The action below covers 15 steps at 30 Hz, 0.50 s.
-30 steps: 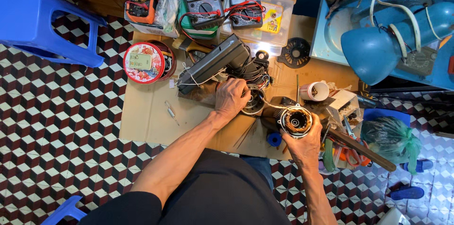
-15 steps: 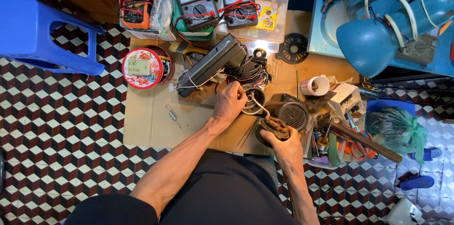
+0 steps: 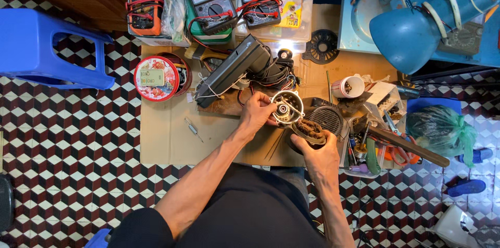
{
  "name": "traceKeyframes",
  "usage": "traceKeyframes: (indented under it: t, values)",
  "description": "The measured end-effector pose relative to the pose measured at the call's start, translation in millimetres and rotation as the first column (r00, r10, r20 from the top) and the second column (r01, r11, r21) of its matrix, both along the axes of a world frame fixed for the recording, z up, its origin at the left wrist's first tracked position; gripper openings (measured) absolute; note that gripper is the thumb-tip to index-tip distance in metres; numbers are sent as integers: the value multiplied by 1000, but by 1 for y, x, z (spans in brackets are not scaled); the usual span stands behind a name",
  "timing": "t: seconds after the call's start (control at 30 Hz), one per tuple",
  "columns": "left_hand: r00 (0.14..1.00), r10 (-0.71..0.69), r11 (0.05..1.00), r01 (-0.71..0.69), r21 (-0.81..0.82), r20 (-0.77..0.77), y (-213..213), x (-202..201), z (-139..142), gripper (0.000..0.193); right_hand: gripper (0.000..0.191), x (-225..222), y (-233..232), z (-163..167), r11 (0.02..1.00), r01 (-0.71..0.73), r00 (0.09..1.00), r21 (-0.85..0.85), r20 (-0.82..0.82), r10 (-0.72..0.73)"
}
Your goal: The person disassembles a small electric motor, inspects the internal windings and rotor, and reassembles the components. They use a screwdriver to remove screws and handle wires and motor parts on a cluttered workbench.
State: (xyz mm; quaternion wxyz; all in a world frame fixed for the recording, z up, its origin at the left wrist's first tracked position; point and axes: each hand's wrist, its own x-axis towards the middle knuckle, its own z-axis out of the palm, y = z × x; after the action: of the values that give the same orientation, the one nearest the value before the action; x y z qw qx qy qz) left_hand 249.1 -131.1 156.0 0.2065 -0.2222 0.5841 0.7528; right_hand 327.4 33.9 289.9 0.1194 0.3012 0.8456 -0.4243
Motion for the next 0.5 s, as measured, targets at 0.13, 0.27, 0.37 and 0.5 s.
traceKeyframes:
  t: [0.13,0.27,0.37,0.5]
  values:
    - [999,29,998,-31,-61,-42,5,6,8,26,88,1,1,0,983,-87,992,162,-76,100]
    - [1000,1,999,0,47,-15,7,1,13,27,88,1,3,-2,945,-130,981,300,-101,168]
    - [999,-21,1000,20,12,24,5,-4,16,29,88,1,5,-1,968,-101,985,231,-112,129]
    - [994,-104,991,107,-81,41,0,-11,17,27,90,-2,9,5,953,-121,988,278,-54,142]
